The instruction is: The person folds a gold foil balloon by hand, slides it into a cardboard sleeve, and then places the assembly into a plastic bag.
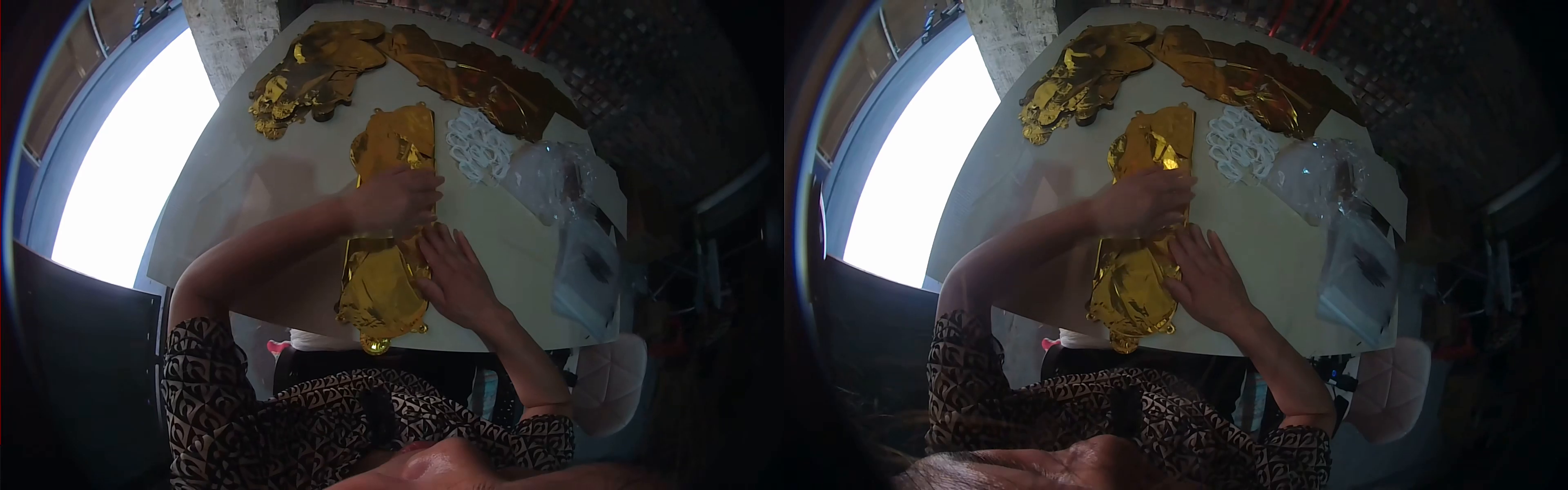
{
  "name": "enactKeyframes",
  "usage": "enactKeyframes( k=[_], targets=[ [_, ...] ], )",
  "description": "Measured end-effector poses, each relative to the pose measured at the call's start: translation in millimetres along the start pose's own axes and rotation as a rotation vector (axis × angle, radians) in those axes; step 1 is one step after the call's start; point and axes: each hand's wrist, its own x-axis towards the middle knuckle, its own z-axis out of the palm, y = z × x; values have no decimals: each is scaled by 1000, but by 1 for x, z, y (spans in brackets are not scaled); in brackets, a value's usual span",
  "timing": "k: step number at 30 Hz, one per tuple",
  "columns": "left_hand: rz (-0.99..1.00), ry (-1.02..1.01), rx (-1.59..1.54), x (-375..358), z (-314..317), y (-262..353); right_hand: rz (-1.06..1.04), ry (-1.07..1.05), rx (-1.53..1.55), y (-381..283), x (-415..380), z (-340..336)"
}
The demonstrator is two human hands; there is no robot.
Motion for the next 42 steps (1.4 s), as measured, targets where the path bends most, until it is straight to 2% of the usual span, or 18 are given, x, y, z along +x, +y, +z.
enactKeyframes(
  k=[1, 3, 7, 9, 12, 25, 27, 29, 30, 32, 36, 42],
  targets=[
    [3, 5, 8, 2, 2, -7, -3, 16, -2, 1, 0, 1],
    [-63, -193, 154, 10, 5, -17, -13, 17, -16, 2, -1, 2],
    [-148, -167, 29, 9, 12, -20, -28, 16, -39, 3, -2, 1],
    [-134, -13, 28, 3, 19, -22, -43, 9, -55, 2, -2, -1],
    [-138, 27, 29, -2, 22, -23, -81, -32, -97, 0, -2, -6],
    [-134, 79, 31, -4, 29, -29, -209, -187, 79, -28, -53, -32],
    [-132, 34, 19, -3, 30, -29, -332, -232, 217, -16, -51, -41],
    [-127, 33, 28, -5, 31, -29, -275, -76, 227, 3, -26, -47],
    [-123, 29, 41, -6, 31, -29, -206, 31, 139, 17, -9, -42],
    [-132, 4, 31, -6, 31, -28, -50, 106, 3, 40, 34, -33],
    [-184, -20, 8, -4, 25, -25, -7, 184, -30, 80, 96, -7],
    [-280, 101, -118, -4, 27, -26, 30, 185, 28, 80, 122, 2]
  ],
)
